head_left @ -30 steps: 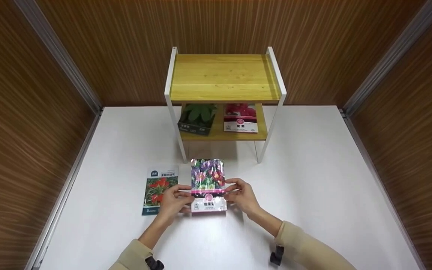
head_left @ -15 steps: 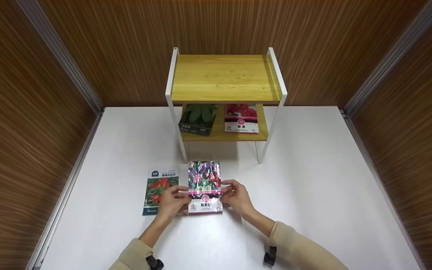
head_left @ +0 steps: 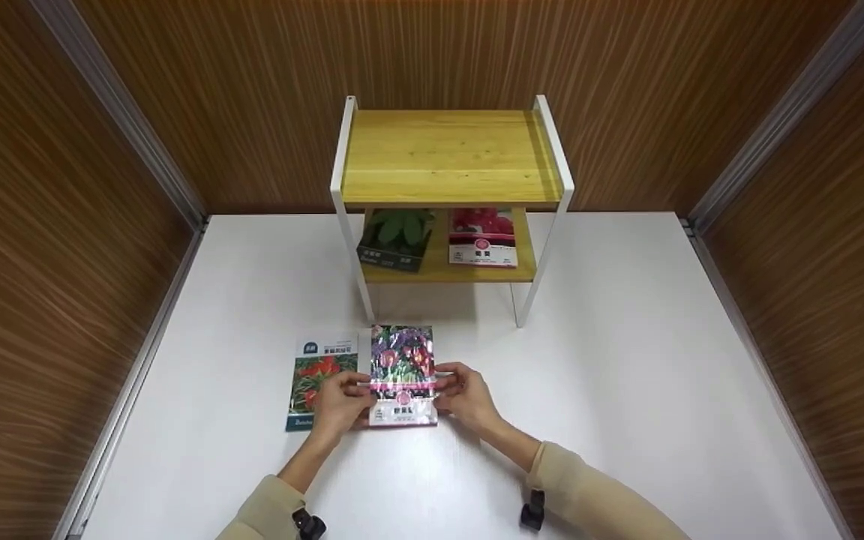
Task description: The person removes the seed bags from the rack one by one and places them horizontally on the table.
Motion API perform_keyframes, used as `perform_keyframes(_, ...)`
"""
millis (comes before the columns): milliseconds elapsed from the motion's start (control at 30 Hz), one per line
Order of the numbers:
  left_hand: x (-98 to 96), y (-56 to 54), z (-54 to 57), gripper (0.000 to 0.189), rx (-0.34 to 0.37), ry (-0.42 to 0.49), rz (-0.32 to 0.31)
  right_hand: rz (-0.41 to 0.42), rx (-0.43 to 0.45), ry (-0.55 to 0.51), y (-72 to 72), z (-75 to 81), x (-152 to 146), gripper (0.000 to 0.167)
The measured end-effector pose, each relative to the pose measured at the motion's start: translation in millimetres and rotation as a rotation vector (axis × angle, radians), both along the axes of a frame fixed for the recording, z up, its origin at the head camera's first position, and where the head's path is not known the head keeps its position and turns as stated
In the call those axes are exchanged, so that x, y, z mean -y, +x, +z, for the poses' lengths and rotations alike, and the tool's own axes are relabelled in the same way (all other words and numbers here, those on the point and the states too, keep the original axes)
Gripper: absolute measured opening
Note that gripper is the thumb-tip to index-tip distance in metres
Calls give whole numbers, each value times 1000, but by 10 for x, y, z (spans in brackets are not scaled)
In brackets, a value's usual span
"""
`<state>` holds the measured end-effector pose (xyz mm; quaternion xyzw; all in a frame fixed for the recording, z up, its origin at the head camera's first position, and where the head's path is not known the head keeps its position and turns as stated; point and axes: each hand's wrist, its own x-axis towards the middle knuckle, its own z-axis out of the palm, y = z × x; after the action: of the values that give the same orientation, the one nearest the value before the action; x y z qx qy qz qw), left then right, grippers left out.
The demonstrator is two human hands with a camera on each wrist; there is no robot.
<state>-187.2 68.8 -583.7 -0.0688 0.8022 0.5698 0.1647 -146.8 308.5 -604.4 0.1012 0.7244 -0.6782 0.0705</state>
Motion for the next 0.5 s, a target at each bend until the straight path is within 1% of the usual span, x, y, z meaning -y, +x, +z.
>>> perform_keyframes(367, 6, -21, -8, 32, -33, -72, -5, 48, -4, 49, -26, -4, 10, 59)
perform_keyframes(500, 5, -32, -21, 33, -29, -73, -10, 58, -3, 89, -35, 17, 11, 59)
